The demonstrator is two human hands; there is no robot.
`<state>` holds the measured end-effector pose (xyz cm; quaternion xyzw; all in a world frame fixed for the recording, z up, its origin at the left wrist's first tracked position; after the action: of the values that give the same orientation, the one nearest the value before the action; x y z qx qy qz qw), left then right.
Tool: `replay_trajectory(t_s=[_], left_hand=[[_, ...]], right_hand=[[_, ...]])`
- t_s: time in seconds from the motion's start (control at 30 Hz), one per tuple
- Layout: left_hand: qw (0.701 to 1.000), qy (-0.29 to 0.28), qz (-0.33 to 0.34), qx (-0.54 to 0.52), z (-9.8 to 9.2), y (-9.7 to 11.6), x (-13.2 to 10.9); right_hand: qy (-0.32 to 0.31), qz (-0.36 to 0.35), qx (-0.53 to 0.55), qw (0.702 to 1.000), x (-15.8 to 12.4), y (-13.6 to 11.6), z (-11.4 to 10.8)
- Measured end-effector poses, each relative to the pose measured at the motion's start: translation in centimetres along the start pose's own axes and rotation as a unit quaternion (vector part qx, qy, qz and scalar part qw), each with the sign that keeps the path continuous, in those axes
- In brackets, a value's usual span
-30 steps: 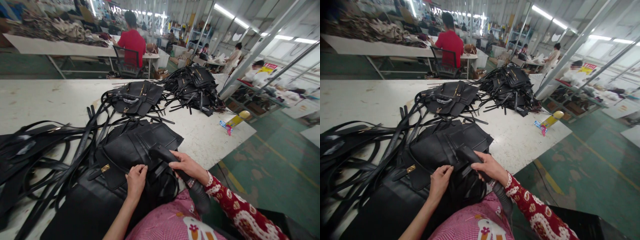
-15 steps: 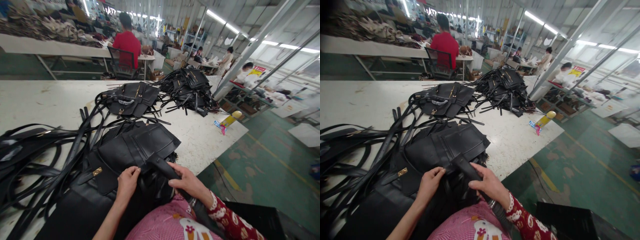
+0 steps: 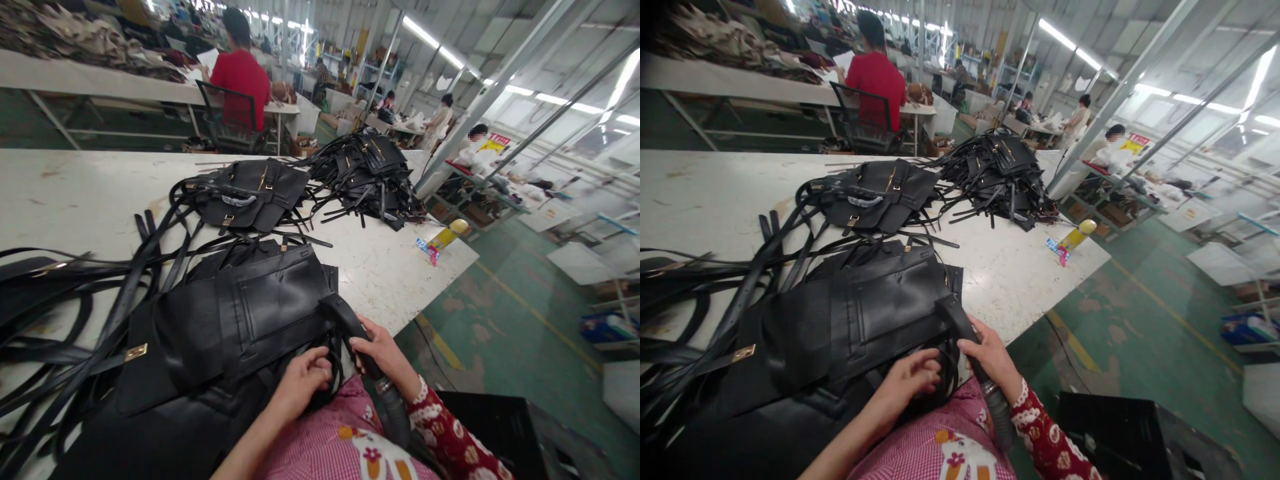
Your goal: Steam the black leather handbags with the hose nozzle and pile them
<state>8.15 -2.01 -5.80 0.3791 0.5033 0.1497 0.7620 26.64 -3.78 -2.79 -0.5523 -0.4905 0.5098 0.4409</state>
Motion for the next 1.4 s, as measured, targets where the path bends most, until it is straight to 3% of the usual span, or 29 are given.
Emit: replay_trajectory(t_s=[0.03, 0.1, 0.2, 0.27, 0.53, 0.8, 0.97, 1.03, 1.17, 1.3, 1.4], left_hand=[[0.988, -0.048, -0.071, -0.126, 1.7, -1.0, 1.4], [0.917, -0.084, -0.141, -0.363, 3.9, -2.3, 4.2], [0.825, -0.083, -0.113, -0.548, 4.8, -2.1, 7.6], [0.807, -0.066, -0.086, -0.581, 4.8, -1.5, 9.2], [0.788, 0.001, -0.038, -0.614, 5.2, -1.9, 10.5], [0.794, 0.034, -0.054, -0.604, 5.1, -3.0, 10.6], [0.809, 0.024, -0.037, -0.586, 5.1, -2.7, 10.2], [0.811, 0.02, -0.037, -0.583, 5.1, -2.6, 10.1], [0.809, 0.016, -0.044, -0.585, 5.1, -2.8, 10.2], [0.807, 0.018, -0.059, -0.588, 5.1, -3.2, 10.3], [0.809, 0.025, -0.07, -0.584, 5.0, -3.3, 10.2]], right_hand=[[0.01, -0.007, 0.004, 1.0, -0.1, -0.5, -0.4], [0.025, -0.008, 0.009, 1.0, -0.4, -1.6, -1.3], [0.025, 0.006, 0.005, 1.0, -1.1, -2.9, -2.3], [0.015, 0.008, -0.007, 1.0, -1.6, -3.5, -2.3], [-0.058, 0.023, -0.137, 0.989, -2.3, -3.2, 0.2], [-0.036, 0.034, -0.054, 0.997, 1.2, -0.7, 0.0], [0.017, 0.022, -0.062, 0.998, 3.7, -1.5, -0.9], [0.03, 0.001, -0.073, 0.997, 3.1, -2.3, -1.4], [-0.014, 0.023, -0.064, 0.998, 0.0, -3.4, -1.8], [-0.041, 0.065, -0.06, 0.995, -2.3, -2.9, -1.1], [-0.041, 0.068, -0.056, 0.995, -1.9, -1.8, -0.5]])
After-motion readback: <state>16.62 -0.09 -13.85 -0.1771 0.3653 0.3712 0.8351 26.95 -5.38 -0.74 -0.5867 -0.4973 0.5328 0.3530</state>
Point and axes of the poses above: each hand's wrist, its own x-axis towards the middle knuckle, its own z-axis out of the palm, y = z × x, the point moved 3 cm from there along x, towards the middle knuckle, and after that the axes turned 13 degrees about -z, right-handed, at the moved point
